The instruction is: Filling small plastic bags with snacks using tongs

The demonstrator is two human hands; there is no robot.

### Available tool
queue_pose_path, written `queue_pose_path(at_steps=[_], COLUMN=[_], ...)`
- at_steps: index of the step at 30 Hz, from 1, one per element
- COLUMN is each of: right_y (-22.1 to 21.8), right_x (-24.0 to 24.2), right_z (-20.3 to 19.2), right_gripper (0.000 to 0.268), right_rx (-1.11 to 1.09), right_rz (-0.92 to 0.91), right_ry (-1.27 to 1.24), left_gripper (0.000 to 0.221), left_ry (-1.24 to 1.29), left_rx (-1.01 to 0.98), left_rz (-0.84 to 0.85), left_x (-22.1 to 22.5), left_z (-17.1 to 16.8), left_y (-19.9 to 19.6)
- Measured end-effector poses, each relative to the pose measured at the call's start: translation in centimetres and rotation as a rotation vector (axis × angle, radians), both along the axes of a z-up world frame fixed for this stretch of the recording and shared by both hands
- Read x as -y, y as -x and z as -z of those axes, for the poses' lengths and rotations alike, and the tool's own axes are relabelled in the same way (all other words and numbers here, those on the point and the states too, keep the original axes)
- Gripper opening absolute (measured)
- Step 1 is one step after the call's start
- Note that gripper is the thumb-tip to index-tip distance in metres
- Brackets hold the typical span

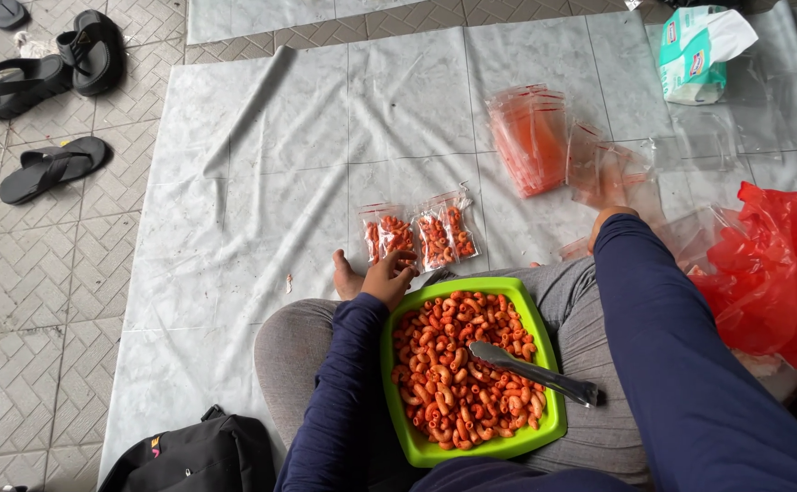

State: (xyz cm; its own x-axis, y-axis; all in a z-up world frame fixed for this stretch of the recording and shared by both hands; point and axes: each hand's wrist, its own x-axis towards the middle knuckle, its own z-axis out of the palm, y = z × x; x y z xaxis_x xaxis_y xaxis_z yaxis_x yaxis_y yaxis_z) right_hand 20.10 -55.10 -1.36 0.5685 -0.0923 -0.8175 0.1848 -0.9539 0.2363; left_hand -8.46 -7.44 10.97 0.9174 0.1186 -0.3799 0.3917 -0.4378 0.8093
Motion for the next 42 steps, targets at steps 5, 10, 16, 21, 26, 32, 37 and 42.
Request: queue_pose_path(at_steps=[5, 10, 16, 21, 26, 32, 37, 42], right_y=[-4.8, -3.8, 5.8, 0.8, 0.7, 0.8, 0.0, 2.8], right_x=[0.1, -3.0, -10.6, -5.9, -7.5, -11.6, -11.0, -12.9], right_z=[2.3, -3.4, -20.0, -8.3, -6.6, -2.6, -0.5, -8.7], right_gripper=[0.11, 0.09, 0.06, 0.04, 0.093, 0.109, 0.107, 0.06], right_rx=[-0.145, -0.326, -0.083, 0.353, 0.344, 0.341, 0.317, 0.338], right_rz=[0.429, 0.992, 0.924, 0.475, 0.104, -0.159, -0.166, -0.317], right_ry=[-0.12, -0.282, -1.034, -0.76, -0.357, -0.177, -0.186, -0.261], left_gripper=[0.035, 0.033, 0.034, 0.034, 0.034, 0.038, 0.037, 0.036], left_ry=[0.005, 0.003, 0.008, -0.004, -0.009, -0.021, -0.033, -0.059], left_rx=[-0.015, -0.004, 0.006, 0.017, 0.016, 0.01, 0.001, 0.006], left_rz=[0.01, 0.013, 0.028, 0.032, 0.039, 0.038, 0.041, 0.05], left_x=[0.8, 0.6, 0.4, 0.3, 0.3, 0.2, 0.2, 0.2], left_z=[-2.6, -1.6, -0.6, -0.5, -0.9, -0.9, -0.9, -0.7], left_y=[0.7, 0.4, 0.3, 0.1, 0.2, 0.1, 0.3, 0.1])
